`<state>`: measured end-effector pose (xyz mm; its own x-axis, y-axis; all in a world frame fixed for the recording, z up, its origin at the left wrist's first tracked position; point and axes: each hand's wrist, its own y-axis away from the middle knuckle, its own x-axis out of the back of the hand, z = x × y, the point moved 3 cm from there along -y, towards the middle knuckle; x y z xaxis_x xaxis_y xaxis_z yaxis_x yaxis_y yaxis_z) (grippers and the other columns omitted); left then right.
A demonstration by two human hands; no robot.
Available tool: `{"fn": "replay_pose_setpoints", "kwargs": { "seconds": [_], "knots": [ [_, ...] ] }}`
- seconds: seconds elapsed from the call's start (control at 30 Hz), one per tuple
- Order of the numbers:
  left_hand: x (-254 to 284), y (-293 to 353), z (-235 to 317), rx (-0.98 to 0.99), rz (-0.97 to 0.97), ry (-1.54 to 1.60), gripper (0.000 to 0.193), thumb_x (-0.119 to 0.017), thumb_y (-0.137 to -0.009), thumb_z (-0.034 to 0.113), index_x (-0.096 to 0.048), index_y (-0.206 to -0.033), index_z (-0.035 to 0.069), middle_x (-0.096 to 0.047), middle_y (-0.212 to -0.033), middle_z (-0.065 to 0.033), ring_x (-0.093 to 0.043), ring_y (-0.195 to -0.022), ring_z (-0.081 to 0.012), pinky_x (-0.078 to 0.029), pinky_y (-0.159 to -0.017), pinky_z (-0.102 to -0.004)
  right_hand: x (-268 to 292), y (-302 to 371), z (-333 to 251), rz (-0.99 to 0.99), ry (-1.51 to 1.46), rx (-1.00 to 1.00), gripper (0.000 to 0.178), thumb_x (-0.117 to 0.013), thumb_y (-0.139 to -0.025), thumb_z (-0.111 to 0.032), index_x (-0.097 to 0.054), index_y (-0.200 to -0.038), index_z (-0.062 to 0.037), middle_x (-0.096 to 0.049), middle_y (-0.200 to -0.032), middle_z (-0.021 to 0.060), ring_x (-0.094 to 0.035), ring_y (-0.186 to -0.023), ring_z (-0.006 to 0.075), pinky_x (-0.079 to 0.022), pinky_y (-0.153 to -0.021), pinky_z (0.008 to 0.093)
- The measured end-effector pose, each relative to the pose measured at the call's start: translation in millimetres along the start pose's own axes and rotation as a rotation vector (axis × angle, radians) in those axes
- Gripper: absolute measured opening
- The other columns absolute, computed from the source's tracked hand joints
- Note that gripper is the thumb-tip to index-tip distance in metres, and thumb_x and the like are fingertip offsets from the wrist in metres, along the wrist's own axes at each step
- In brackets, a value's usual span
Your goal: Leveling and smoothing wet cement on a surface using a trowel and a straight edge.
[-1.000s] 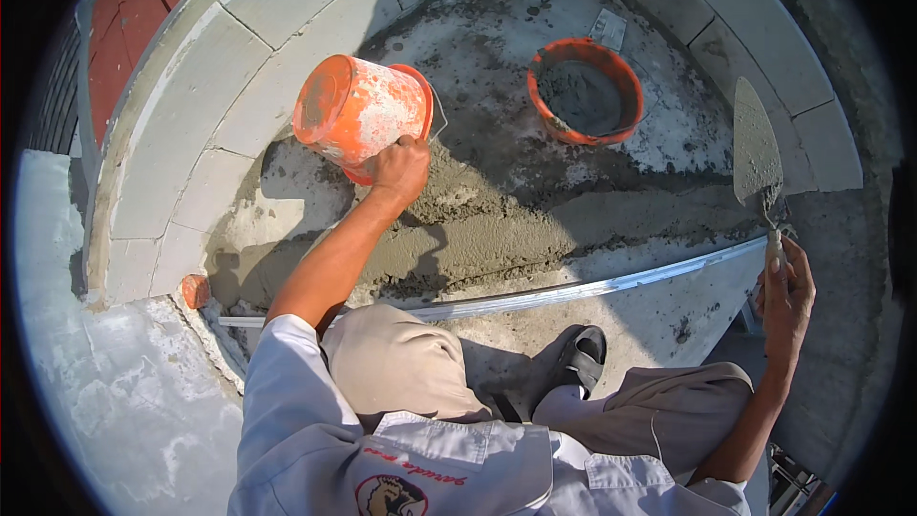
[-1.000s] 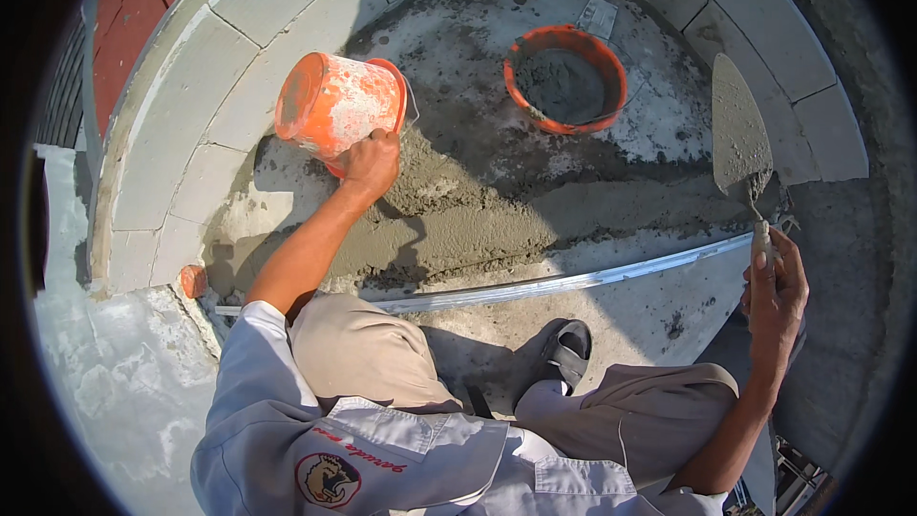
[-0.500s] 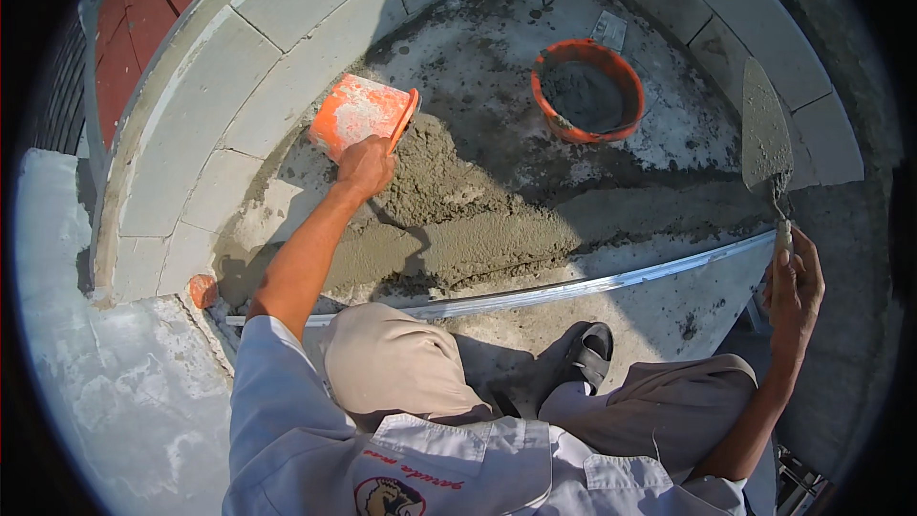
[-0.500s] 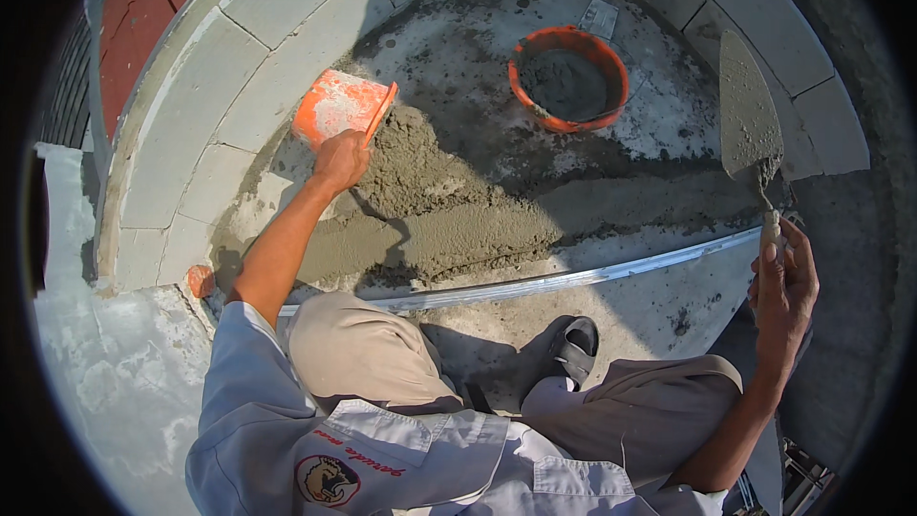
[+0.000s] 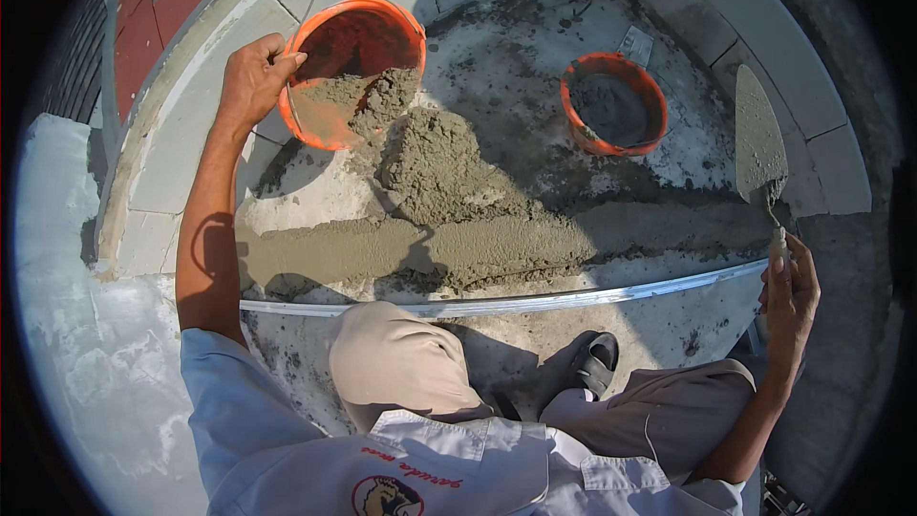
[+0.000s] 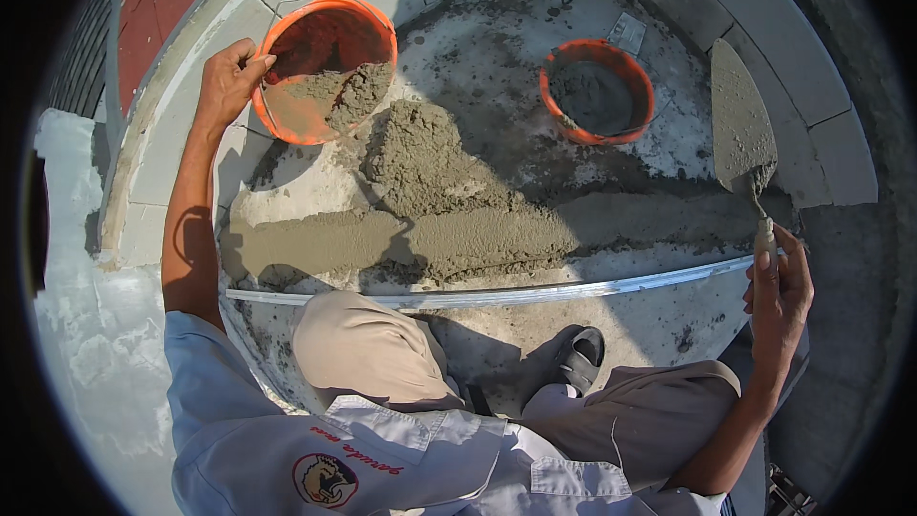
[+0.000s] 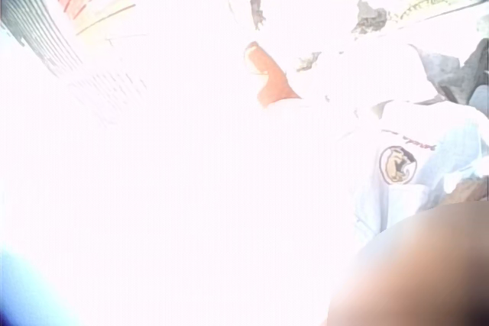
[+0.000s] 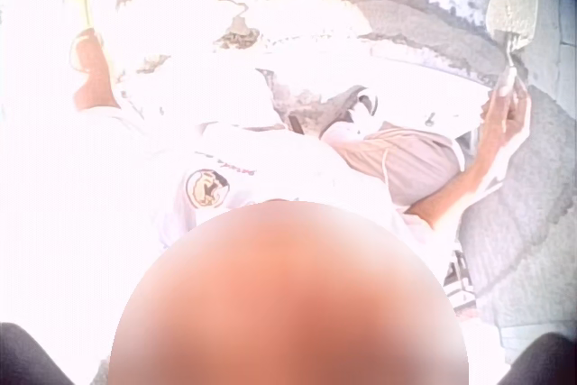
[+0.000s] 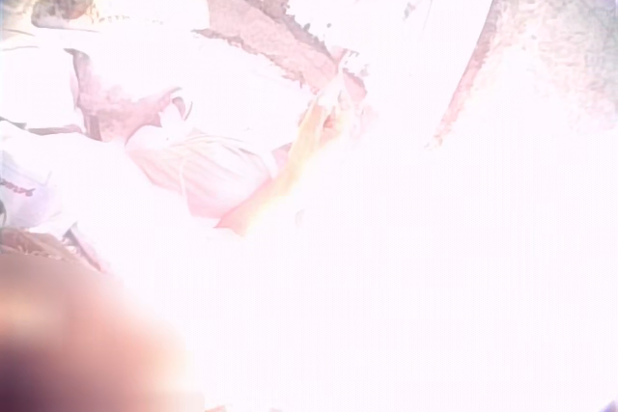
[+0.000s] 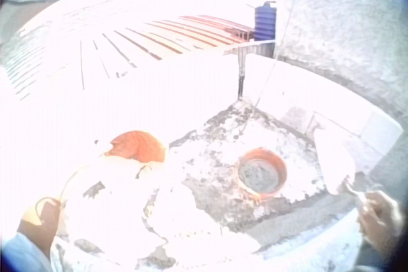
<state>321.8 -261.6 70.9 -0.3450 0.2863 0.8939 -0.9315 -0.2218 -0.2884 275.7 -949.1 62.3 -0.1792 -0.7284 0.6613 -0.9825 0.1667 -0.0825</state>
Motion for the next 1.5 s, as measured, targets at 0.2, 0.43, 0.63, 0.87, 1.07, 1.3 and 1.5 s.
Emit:
{"fn": "replay_pose_setpoints", "kwargs": {
  "seconds": [0.2, 0.43, 0.63, 0.87, 1.07, 1.3, 1.5],
  "knots": [
    [35, 26, 94, -0.321, 0.279, -0.072, 0.036, -0.074, -0.092, 0.018, -0.047, -0.074, 0.003, -0.045, -0.067, -0.0033, -0.047, -0.059, -0.0137, -0.041, -0.056, -0.0336, 5, -7, 9, 0.017, -0.011, -0.002, 0.04, -0.064, -0.102, -0.026, -0.062, -0.134, -0.003, -0.053, -0.07, -0.0015, -0.045, -0.052, 0.0032, -0.036, -0.046, 0.0222],
    [-240, 150, 12, -0.399, -0.228, -0.366, 0.014, -0.069, -0.08, 0.006, -0.063, -0.092, 0.005, -0.059, -0.091, -0.0141, -0.07, -0.085, -0.0342, -0.06, -0.069, -0.0443, 4, -8, 12, 0.027, -0.029, -0.012, 0.043, -0.065, -0.102, -0.03, -0.062, -0.135, -0.0019, -0.052, -0.07, -0.0015, -0.044, -0.052, 0.0027, -0.035, -0.046, 0.0219],
    [-260, 133, -28, -0.221, -0.147, -0.248, 0.009, -0.066, -0.084, 0.009, -0.065, -0.092, 0.004, -0.063, -0.096, -0.0159, -0.07, -0.086, -0.0388, -0.058, -0.074, -0.0499, 9, -2, 15, 0.031, -0.088, -0.053, 0.044, -0.066, -0.102, -0.031, -0.061, -0.135, -0.002, -0.052, -0.07, -0.0022, -0.044, -0.052, 0.0027, -0.034, -0.046, 0.0213],
    [-119, 66, -38, -0.15, 0.032, -0.333, 0.011, -0.067, -0.087, 0.012, -0.062, -0.094, 0.005, -0.062, -0.093, -0.0144, -0.068, -0.081, -0.0399, -0.056, -0.071, -0.0505, 4, -6, 13, 0.017, -0.07, -0.027, 0.043, -0.065, -0.102, -0.029, -0.061, -0.135, -0.0019, -0.053, -0.07, -0.0024, -0.043, -0.052, 0.0025, -0.034, -0.046, 0.0212],
    [-77, 98, 30, -0.305, 0.172, -0.309, 0.011, -0.068, -0.087, 0.01, -0.058, -0.088, 0.005, -0.058, -0.087, -0.0135, -0.066, -0.079, -0.0367, -0.055, -0.065, -0.046, 6, -5, 9, 0.041, -0.024, -0.017, 0.042, -0.064, -0.103, -0.029, -0.061, -0.135, -0.0016, -0.053, -0.07, -0.0023, -0.044, -0.053, 0.0025, -0.034, -0.046, 0.0217],
    [-222, 173, -95, -0.175, -0.205, -0.426, 0.008, -0.068, -0.086, 0.009, -0.062, -0.089, 0.005, -0.061, -0.094, -0.0131, -0.069, -0.087, -0.0361, -0.058, -0.072, -0.0475, -11, -7, -5, -0.056, -0.047, -0.035, 0.044, -0.066, -0.102, -0.031, -0.062, -0.134, -0.0019, -0.053, -0.069, -0.002, -0.046, -0.054, 0.0031, -0.035, -0.048, 0.022],
    [-133, 100, -67, -0.075, 0.133, -0.342, 0.013, -0.067, -0.088, 0.013, -0.061, -0.095, 0.003, -0.063, -0.092, -0.0162, -0.066, -0.081, -0.0425, -0.055, -0.067, -0.0515, -3, 1, -8, -0.025, -0.036, -0.038, 0.044, -0.065, -0.102, -0.031, -0.062, -0.134, -0.0013, -0.054, -0.07, -0.0017, -0.047, -0.055, 0.0031, -0.037, -0.049, 0.0216]
  ]
}}
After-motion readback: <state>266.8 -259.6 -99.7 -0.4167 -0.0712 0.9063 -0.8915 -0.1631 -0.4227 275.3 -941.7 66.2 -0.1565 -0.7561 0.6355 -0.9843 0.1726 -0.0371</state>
